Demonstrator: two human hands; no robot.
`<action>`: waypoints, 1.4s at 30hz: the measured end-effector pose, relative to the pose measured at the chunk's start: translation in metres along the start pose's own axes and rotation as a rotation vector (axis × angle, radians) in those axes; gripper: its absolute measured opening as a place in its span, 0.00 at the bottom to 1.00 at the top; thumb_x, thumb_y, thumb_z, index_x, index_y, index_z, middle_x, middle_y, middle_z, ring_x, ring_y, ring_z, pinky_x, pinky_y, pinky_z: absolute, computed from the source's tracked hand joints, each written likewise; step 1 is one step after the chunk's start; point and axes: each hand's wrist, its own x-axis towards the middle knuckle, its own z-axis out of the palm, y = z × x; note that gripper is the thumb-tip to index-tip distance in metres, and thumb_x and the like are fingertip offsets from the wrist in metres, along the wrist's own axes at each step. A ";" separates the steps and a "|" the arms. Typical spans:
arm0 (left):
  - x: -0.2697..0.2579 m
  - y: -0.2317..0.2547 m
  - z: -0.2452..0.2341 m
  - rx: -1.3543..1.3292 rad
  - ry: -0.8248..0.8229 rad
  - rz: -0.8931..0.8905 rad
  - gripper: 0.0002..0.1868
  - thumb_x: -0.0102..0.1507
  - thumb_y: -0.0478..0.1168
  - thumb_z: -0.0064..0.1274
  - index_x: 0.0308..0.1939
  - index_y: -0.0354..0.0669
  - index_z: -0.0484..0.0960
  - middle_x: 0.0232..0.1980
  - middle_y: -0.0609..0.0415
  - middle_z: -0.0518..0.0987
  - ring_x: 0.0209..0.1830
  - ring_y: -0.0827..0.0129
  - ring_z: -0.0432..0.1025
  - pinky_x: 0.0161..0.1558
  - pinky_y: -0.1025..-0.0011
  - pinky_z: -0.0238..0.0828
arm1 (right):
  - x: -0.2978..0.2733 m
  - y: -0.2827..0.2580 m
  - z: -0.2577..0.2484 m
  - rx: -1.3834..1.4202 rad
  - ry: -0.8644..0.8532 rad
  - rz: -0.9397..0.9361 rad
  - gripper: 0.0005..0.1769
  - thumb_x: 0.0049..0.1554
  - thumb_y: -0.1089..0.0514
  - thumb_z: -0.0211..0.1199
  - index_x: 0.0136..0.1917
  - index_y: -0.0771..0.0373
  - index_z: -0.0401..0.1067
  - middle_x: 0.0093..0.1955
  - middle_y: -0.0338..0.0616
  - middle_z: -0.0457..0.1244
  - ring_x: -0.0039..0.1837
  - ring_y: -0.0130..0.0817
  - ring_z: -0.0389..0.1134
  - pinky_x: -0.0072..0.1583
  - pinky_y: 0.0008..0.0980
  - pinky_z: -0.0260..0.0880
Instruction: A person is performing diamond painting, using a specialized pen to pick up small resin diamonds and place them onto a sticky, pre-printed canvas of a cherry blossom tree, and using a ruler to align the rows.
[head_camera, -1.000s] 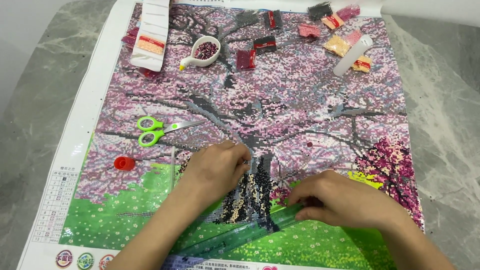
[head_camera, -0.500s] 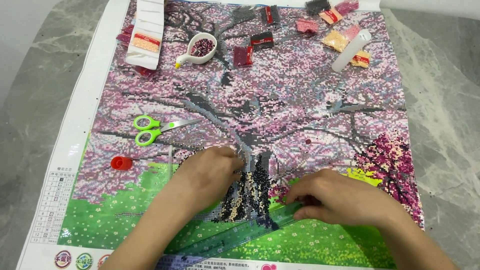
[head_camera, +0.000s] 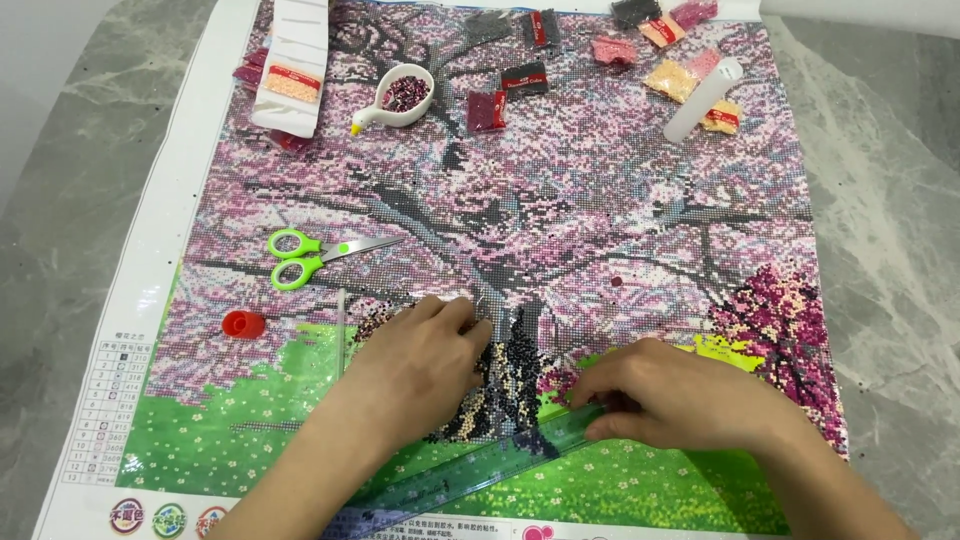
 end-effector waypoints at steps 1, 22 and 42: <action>-0.001 -0.001 0.003 0.000 0.000 0.000 0.20 0.62 0.49 0.56 0.52 0.44 0.73 0.51 0.49 0.71 0.52 0.52 0.65 0.52 0.52 0.67 | 0.000 0.000 0.000 0.000 0.000 0.000 0.12 0.54 0.45 0.66 0.49 0.50 0.77 0.43 0.33 0.72 0.43 0.34 0.73 0.44 0.34 0.67; 0.000 -0.007 -0.007 -0.121 0.055 0.004 0.18 0.62 0.47 0.54 0.51 0.43 0.74 0.48 0.50 0.75 0.50 0.52 0.69 0.53 0.54 0.66 | 0.002 -0.001 -0.001 0.016 -0.033 0.071 0.13 0.54 0.44 0.65 0.50 0.48 0.77 0.45 0.31 0.72 0.42 0.33 0.73 0.44 0.35 0.67; -0.001 0.000 -0.010 -0.173 0.016 -0.030 0.17 0.62 0.48 0.57 0.49 0.43 0.75 0.46 0.49 0.72 0.51 0.50 0.68 0.47 0.50 0.71 | 0.003 0.001 0.001 -0.016 -0.020 0.108 0.12 0.53 0.43 0.66 0.49 0.45 0.76 0.43 0.29 0.71 0.43 0.32 0.72 0.44 0.34 0.66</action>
